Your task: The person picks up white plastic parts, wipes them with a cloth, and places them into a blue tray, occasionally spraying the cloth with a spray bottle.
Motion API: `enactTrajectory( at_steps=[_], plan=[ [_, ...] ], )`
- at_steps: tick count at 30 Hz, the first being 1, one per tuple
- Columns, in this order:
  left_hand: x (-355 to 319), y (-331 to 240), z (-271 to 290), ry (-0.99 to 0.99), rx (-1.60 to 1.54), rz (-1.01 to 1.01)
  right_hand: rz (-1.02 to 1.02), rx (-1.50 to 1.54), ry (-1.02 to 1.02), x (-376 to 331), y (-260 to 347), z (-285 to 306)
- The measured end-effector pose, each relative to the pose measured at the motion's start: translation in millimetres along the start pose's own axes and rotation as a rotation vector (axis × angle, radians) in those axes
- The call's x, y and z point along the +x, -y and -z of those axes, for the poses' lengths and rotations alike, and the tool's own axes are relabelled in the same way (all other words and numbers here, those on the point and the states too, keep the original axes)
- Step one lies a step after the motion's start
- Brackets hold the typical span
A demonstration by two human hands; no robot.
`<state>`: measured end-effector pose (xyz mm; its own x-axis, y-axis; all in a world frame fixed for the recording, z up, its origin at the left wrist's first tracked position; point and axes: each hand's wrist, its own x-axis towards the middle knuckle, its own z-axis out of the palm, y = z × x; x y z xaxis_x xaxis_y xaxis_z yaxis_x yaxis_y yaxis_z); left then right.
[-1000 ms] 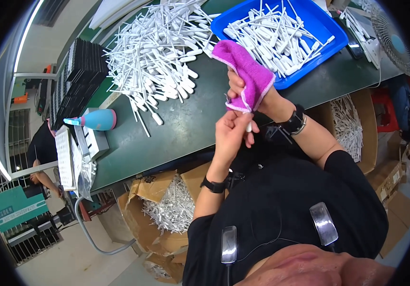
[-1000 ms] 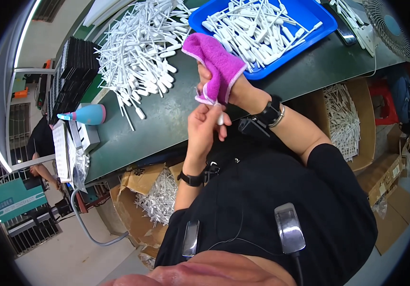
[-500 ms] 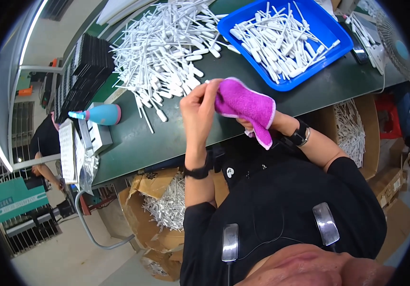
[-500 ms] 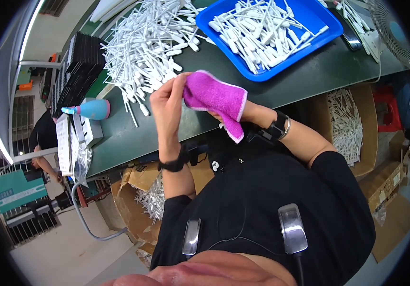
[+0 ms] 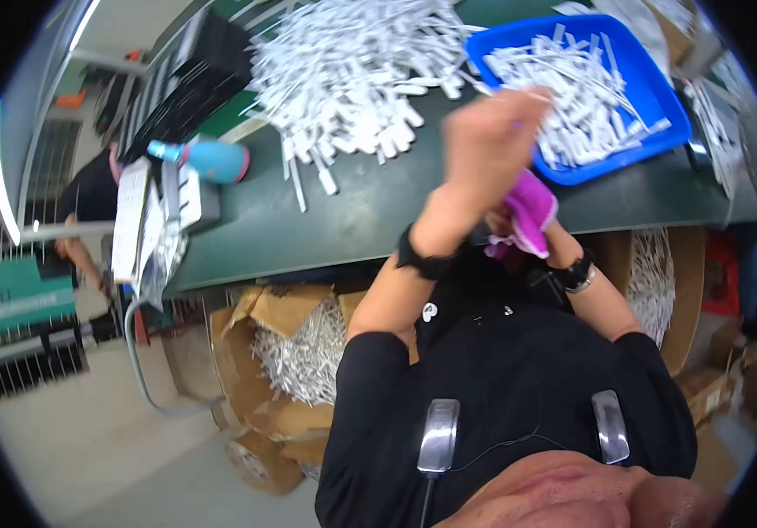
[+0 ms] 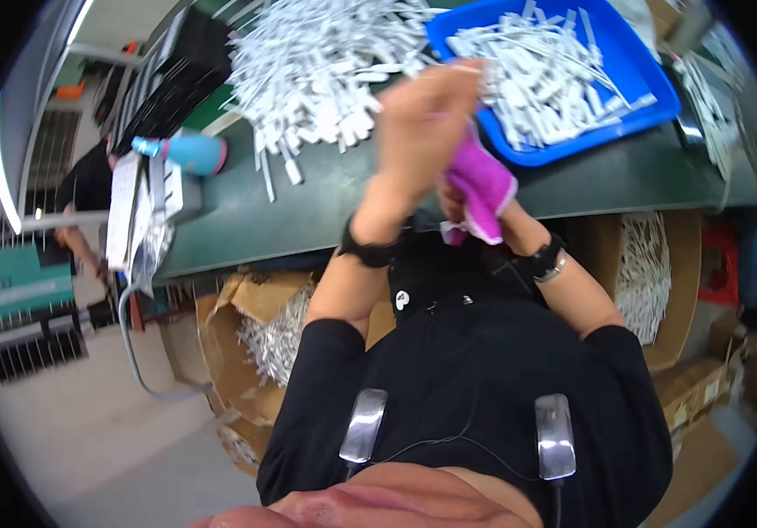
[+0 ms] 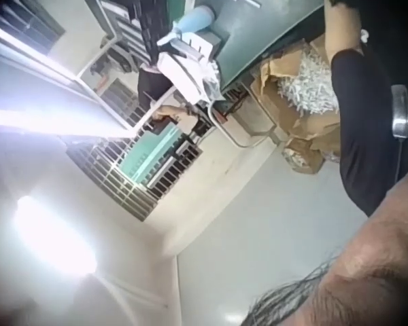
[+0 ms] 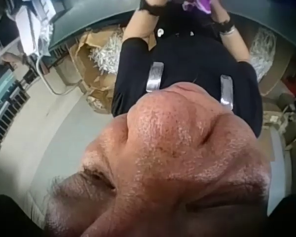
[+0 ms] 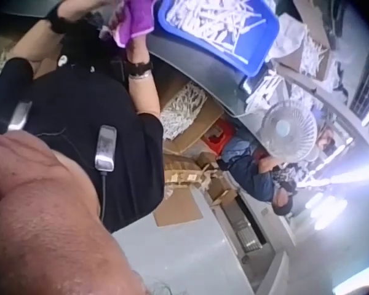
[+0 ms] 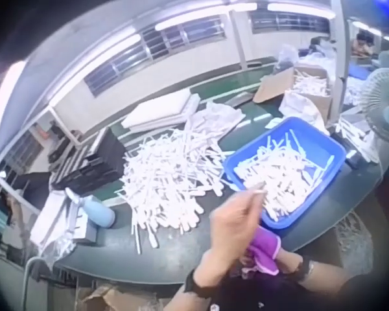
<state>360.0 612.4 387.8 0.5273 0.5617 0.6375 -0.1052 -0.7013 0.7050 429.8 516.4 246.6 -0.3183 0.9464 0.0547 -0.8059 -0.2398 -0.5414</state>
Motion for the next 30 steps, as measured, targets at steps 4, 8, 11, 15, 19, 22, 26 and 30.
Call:
enactTrajectory(
  at_steps=[4, 8, 11, 15, 19, 22, 26, 30],
  plan=[
    [-7, -2, 2, 0.033, 0.099, 0.002, 0.045, 0.005, -0.287, -4, 24, -41],
    [-22, 15, 56, -0.125, 0.400, 0.419, 0.123, 0.162, -0.242, -13, 32, -39],
    [-62, 49, 136, -0.244, 1.104, 0.702, 0.170, 0.167, -0.061, 0, 25, -36],
    [-94, 72, 174, -0.038, 1.118, 0.892, 0.151, 0.144, 0.006, 3, 23, -34],
    [-102, 65, 187, 0.050, 1.053, 0.957, 0.174, 0.132, -0.064, 1, 25, -35],
    [-102, 44, 176, -0.220, 0.394, 0.934, 0.178, 0.159, -0.084, -1, 26, -38],
    [-94, 37, 148, -0.354, -0.254, 0.876, 0.161, 0.183, -0.023, 3, 26, -35],
    [-87, 36, 121, -0.364, -0.501, 0.864, 0.142, 0.213, -0.098, 1, 28, -38]
  ],
)
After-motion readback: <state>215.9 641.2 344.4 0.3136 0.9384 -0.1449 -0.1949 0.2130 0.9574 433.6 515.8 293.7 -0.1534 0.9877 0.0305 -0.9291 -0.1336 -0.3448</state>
